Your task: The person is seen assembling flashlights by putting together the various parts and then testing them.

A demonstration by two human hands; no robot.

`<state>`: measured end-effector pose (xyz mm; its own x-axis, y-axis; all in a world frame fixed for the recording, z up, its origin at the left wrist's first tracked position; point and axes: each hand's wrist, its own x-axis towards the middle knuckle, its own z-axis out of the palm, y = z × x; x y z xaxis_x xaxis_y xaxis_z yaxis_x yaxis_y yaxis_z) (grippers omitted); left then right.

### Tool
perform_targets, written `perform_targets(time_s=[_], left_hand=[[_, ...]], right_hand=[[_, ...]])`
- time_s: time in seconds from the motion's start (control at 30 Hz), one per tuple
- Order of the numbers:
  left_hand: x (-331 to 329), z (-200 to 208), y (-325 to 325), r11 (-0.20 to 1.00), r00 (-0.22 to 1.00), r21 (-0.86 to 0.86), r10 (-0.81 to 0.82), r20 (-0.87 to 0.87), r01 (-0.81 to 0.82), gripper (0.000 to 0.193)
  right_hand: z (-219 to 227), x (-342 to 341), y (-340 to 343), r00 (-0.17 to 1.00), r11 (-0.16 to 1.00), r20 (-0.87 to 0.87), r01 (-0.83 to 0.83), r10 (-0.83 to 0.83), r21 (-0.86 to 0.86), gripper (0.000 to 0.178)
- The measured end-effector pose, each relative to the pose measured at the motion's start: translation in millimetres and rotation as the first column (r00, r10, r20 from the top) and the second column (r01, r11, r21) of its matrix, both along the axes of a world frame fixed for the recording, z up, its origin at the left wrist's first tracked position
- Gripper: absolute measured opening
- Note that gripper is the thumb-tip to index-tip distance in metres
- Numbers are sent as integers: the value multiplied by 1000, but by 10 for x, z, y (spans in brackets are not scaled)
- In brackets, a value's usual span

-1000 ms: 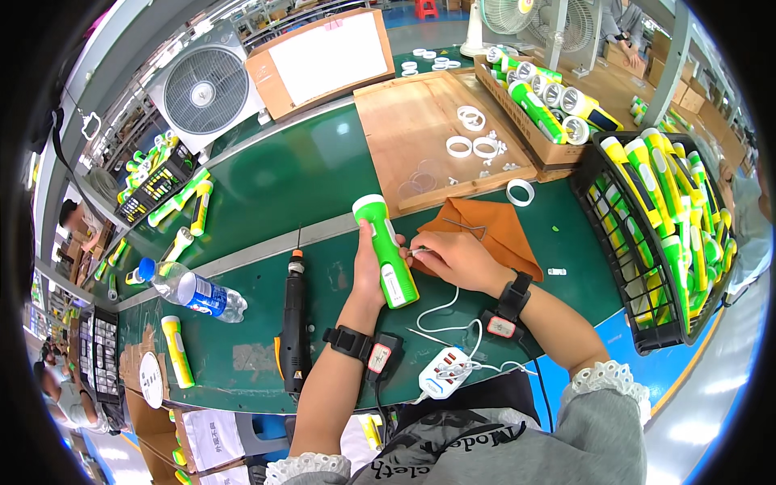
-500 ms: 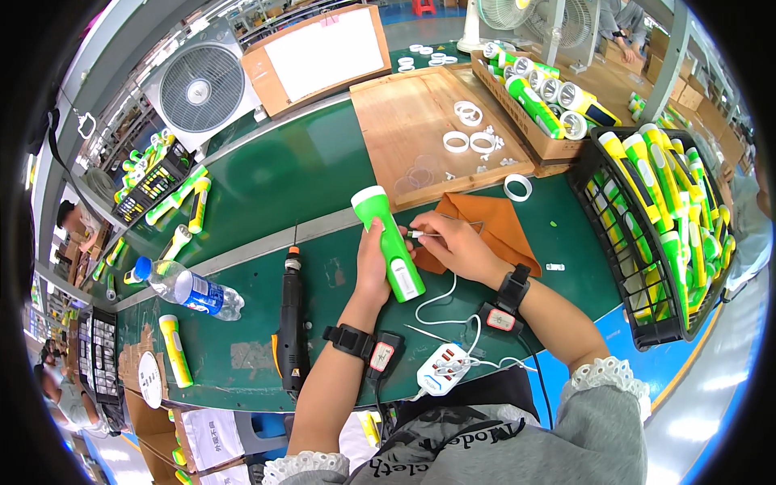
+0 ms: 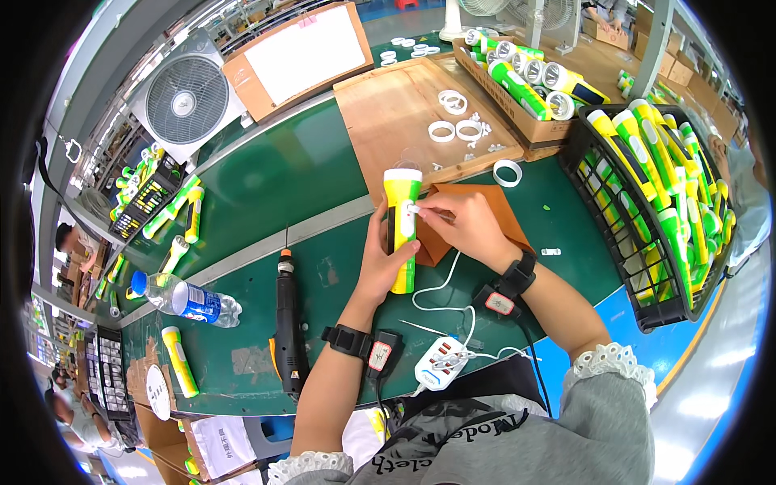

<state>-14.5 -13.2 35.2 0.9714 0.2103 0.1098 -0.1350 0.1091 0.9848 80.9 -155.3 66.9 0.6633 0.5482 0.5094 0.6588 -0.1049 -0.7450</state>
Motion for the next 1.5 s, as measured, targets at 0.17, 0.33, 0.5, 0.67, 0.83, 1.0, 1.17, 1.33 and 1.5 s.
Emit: perform_targets(time_s=[0.17, 0.33, 0.5, 0.67, 0.83, 1.0, 1.17, 1.33, 1.5], left_hand=[[35, -41, 8, 990, 999, 138, 34, 29, -37, 80], [-5, 16, -17, 968, 1000, 249, -27, 7, 25, 88], [-2, 36, -25, 982, 998, 186, -48, 28, 42, 89], [-8, 31, 0, 975, 999, 220, -18, 43, 8, 87], [57, 10, -54, 958, 988, 258, 101, 113, -128, 79], [14, 5, 138, 752, 999, -659, 30, 36, 1, 51], [21, 14, 127, 595, 988, -788, -91, 127, 156, 45], [17, -11, 58, 713, 1000, -701, 9, 15, 4, 41], [-9, -121, 134, 734, 999, -679, -5, -32, -18, 45]], right_hand=[[151, -30, -67, 989, 988, 148, 44, -21, -151, 12], [218, 54, -124, 955, 964, 290, 12, 69, -267, 10], [59, 41, -70, 950, 991, 310, 15, 28, -135, 11], [50, 46, -63, 945, 990, 327, 26, 20, -136, 12], [57, 18, -63, 949, 997, 306, 75, -78, 23, 8], [32, 27, -60, 969, 993, 247, 34, -5, -113, 5], [-34, -53, 52, 921, 974, 358, -76, 150, -213, 16], [-16, -205, 158, 743, 949, 602, -145, 292, -281, 41], [28, -227, 121, 749, 944, 592, -138, 298, -301, 36]])
